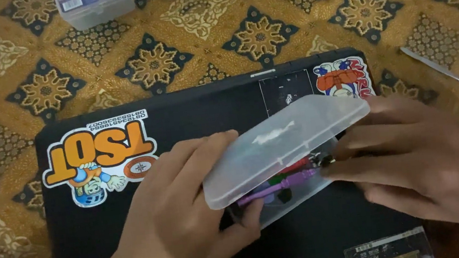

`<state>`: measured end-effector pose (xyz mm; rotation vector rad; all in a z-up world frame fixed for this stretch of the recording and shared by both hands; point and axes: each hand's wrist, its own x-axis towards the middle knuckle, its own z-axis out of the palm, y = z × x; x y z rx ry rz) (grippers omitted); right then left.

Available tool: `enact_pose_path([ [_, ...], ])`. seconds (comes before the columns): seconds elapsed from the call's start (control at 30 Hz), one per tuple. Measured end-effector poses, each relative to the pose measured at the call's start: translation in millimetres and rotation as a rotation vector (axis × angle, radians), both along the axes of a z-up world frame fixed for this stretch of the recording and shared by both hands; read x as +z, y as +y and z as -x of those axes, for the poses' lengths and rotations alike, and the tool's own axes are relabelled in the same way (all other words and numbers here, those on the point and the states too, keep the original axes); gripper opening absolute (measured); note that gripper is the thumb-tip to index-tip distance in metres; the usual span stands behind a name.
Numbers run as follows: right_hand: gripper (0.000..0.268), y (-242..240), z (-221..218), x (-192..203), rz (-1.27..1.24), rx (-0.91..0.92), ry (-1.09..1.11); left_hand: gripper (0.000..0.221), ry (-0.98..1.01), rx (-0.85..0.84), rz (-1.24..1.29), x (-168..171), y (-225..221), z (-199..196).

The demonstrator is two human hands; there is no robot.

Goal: The person is organizing a set of small screwdrivers into a plastic storage case on a workspace.

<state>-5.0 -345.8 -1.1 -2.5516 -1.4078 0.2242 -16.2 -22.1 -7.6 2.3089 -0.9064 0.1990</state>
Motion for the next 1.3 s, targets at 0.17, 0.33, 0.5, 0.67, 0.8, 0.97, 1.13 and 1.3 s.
enact_pose_path([
  [0.17,0.04,4.2,1.8,-1.0,-0.026,-0.039,0.051,0.06,-0.04,-0.013,-0.01,-5.2,3.4,-3.6],
  [0.33,0.027,10.8,2.4,1.1,-0.097,-0.071,0.054,0.062,-0.009,0.0,0.009,-7.9,4.3,-5.0],
  [0.5,0.032,12.2,1.0,0.7,-0.07,-0.086,0.07,0.053,-0.001,-0.016,0.022,-13.9,6.5,-11.0],
  [0.67,0.043,6.9,3.3,-4.8,-0.015,-0.095,0.073,0.032,0.045,-0.065,0.039,-6.3,8.7,-17.1],
  [0.8,0.04,6.4,3.7,-8.3,-0.005,-0.059,0.055,0.037,0.014,-0.066,0.057,-10.3,8.5,-16.0],
  [0.97,0.039,8.3,3.5,-6.6,-0.028,-0.098,0.043,0.039,0.012,-0.068,0.039,-11.0,10.1,-17.6],
  [1.13,0.038,8.7,2.1,-5.3,-0.066,-0.189,0.059,0.044,0.015,-0.052,0.033,-13.7,11.5,-17.2],
  [1.3,0.042,-6.4,-5.4,-12.3,0.095,-0.187,0.257,0.031,0.139,-0.058,0.117,-5.5,12.1,-20.6],
])
